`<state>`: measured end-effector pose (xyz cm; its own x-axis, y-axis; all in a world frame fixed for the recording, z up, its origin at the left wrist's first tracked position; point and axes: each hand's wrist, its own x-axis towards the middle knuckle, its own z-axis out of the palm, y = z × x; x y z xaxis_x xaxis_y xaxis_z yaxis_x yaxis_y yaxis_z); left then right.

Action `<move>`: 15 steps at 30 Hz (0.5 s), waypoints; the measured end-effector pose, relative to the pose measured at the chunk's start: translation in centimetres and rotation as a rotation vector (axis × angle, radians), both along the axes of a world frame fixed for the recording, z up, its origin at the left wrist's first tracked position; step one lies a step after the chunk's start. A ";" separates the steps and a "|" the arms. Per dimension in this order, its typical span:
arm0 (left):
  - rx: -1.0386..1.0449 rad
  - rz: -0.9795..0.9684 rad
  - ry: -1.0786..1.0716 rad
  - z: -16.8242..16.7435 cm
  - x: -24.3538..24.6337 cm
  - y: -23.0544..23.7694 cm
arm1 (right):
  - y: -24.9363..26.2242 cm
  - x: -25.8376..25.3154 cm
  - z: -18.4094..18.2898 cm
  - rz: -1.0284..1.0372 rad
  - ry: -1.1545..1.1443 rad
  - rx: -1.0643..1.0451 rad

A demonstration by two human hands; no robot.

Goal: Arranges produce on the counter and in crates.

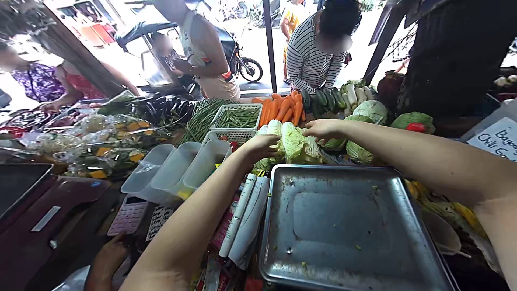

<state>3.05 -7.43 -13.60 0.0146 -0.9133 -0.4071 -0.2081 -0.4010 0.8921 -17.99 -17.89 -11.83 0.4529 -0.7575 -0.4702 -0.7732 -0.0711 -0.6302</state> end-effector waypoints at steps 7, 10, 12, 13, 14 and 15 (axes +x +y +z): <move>-0.137 0.075 0.133 3.0 1.0 8.7 | 12.5 -9.7 7.5 0.223 -0.082 -0.534; -0.313 0.049 0.211 3.9 0.4 13.9 | 20.9 -16.4 7.3 0.120 -0.132 -0.797; -0.423 0.028 0.225 4.3 -0.3 17.9 | 27.5 -20.4 6.1 -0.012 -0.159 -0.935; -0.463 -0.001 0.238 4.3 -0.6 20.2 | 30.8 -22.1 5.0 -0.088 -0.184 -1.005; -0.478 -0.049 0.257 4.3 -1.1 22.6 | 34.3 -23.7 3.5 -0.176 -0.204 -1.056; -0.495 -0.118 0.310 4.0 -1.4 24.7 | 37.8 -25.0 1.9 -0.276 -0.217 -1.084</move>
